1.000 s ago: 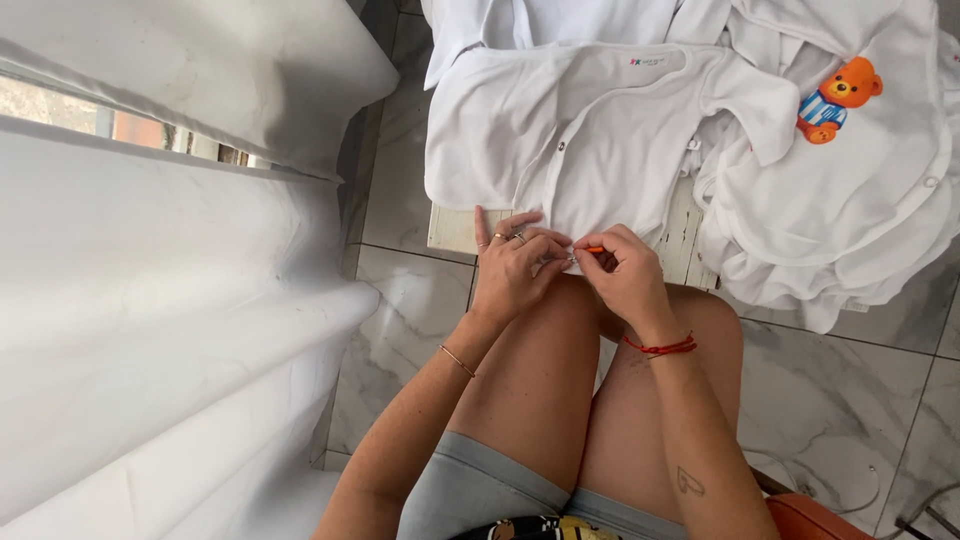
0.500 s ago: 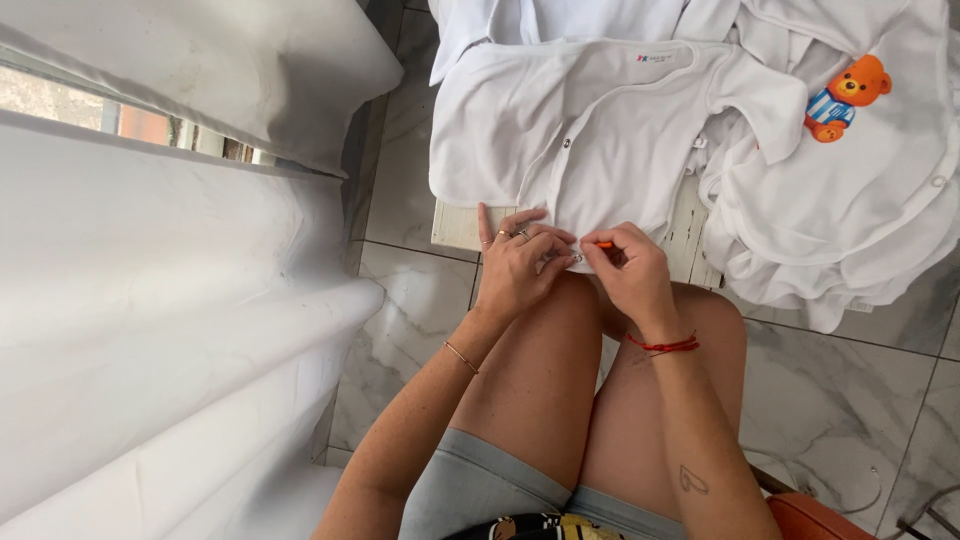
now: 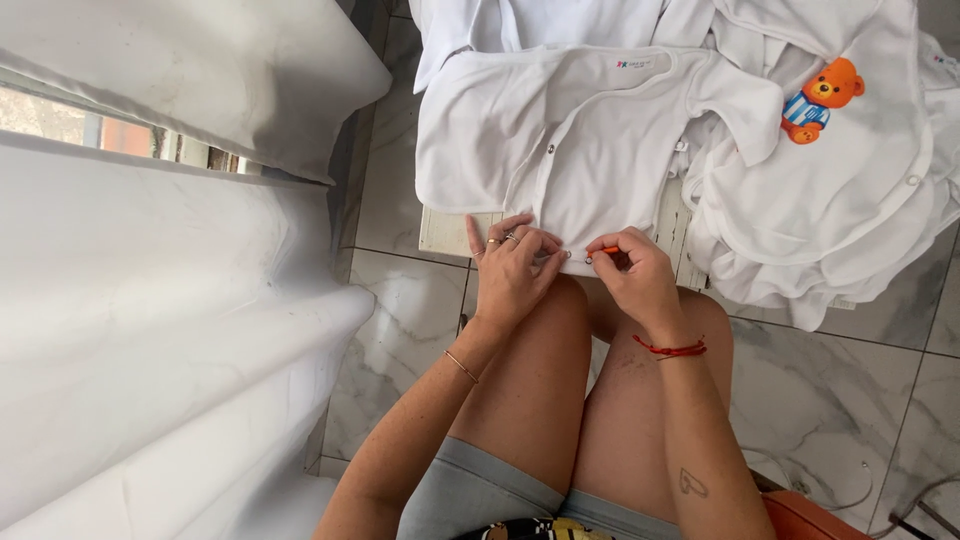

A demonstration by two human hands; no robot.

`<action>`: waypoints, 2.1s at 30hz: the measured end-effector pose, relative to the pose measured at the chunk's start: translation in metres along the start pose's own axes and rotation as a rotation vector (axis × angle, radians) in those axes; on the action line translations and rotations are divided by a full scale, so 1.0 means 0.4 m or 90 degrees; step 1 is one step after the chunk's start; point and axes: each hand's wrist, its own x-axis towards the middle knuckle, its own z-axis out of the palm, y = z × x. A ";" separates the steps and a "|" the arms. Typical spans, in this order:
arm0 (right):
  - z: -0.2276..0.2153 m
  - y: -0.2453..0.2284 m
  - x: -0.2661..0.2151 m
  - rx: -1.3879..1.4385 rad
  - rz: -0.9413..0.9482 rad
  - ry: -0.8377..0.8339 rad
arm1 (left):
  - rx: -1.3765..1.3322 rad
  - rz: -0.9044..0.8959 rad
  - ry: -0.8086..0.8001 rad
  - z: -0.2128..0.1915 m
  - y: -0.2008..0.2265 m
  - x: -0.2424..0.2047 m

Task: The person is picking up baby onesies from a pile, unfolding them to inspect, and then stacking them neatly on a small table.

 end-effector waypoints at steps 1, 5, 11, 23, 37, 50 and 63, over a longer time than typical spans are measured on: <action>0.001 0.007 0.001 -0.001 0.003 0.001 | -0.002 0.000 -0.002 0.000 0.000 0.002; 0.000 0.005 -0.006 0.003 0.017 0.010 | -0.013 0.002 -0.015 -0.001 -0.003 0.001; 0.004 0.005 -0.004 -0.013 -0.006 0.014 | -0.024 0.001 -0.014 -0.008 0.003 0.002; -0.002 -0.008 -0.009 0.092 0.063 0.026 | -0.015 0.004 -0.015 0.000 -0.008 -0.007; -0.072 0.024 0.031 0.290 0.238 0.240 | -0.649 -0.759 -0.079 -0.165 0.101 0.100; -0.137 -0.136 0.122 0.303 0.327 0.106 | -0.648 -0.646 -0.130 -0.089 0.108 0.218; -0.246 -0.391 0.415 0.412 0.031 0.240 | -0.539 -0.278 0.104 -0.280 0.208 0.580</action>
